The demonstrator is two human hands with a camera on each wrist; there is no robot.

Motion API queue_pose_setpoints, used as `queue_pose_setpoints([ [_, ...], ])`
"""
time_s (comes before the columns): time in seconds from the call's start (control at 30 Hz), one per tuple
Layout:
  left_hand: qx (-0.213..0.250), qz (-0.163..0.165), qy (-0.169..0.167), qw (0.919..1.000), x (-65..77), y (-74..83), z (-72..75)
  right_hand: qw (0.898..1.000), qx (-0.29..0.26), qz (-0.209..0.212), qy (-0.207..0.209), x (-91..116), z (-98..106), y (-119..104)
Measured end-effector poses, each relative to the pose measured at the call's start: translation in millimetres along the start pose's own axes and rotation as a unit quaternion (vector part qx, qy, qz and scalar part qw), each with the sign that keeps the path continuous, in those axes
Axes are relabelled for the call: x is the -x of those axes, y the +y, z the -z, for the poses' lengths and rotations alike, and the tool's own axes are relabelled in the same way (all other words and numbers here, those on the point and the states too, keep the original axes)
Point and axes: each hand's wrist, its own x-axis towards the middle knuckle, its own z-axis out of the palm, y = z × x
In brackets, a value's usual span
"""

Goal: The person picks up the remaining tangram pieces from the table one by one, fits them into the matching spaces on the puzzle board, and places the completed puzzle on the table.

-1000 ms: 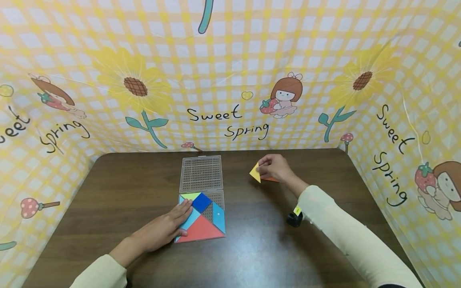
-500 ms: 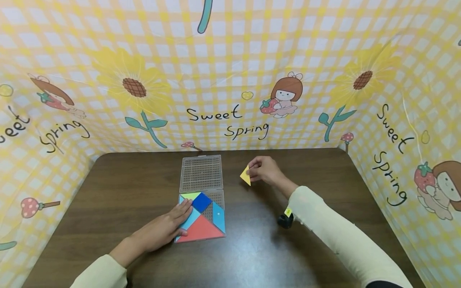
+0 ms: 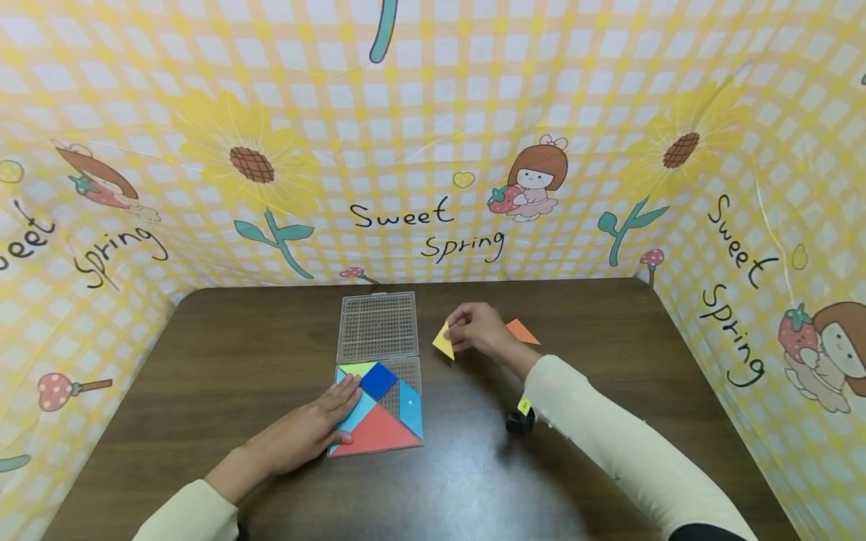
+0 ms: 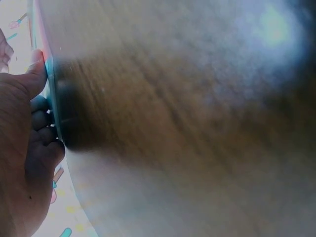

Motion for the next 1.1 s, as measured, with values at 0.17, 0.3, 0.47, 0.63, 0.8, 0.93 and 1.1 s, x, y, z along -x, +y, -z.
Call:
queue_pose_setpoints([
  [0.17,0.002,-0.001,0.002,1.0000,0.6,0.1,-0.1,1.000,-0.006,0.000,-0.006,0,-9,1],
  [0.3,0.002,-0.001,0.003,1.0000,1.4,0.2,0.3,1.000,-0.002,0.000,-0.015,0,-19,1],
  [0.47,-0.002,0.001,0.007,1.0000,1.8,0.2,0.7,0.999,-0.008,-0.002,-0.036,-1,-33,1],
  [0.63,-0.006,-0.002,0.009,0.9999,0.9,0.6,-0.2,0.999,-0.002,0.000,-0.055,0,-46,3],
  [0.8,-0.008,-0.005,0.008,0.9999,-0.3,0.1,-0.4,0.998,0.002,0.002,-0.062,1,-56,5],
  [0.93,-0.007,-0.003,0.005,1.0000,-0.9,0.6,0.3,0.997,0.007,0.002,-0.073,2,-63,7],
  [1.1,-0.003,-0.001,0.006,1.0000,-0.7,1.5,-0.2,0.996,0.014,-0.012,-0.083,5,-72,8],
])
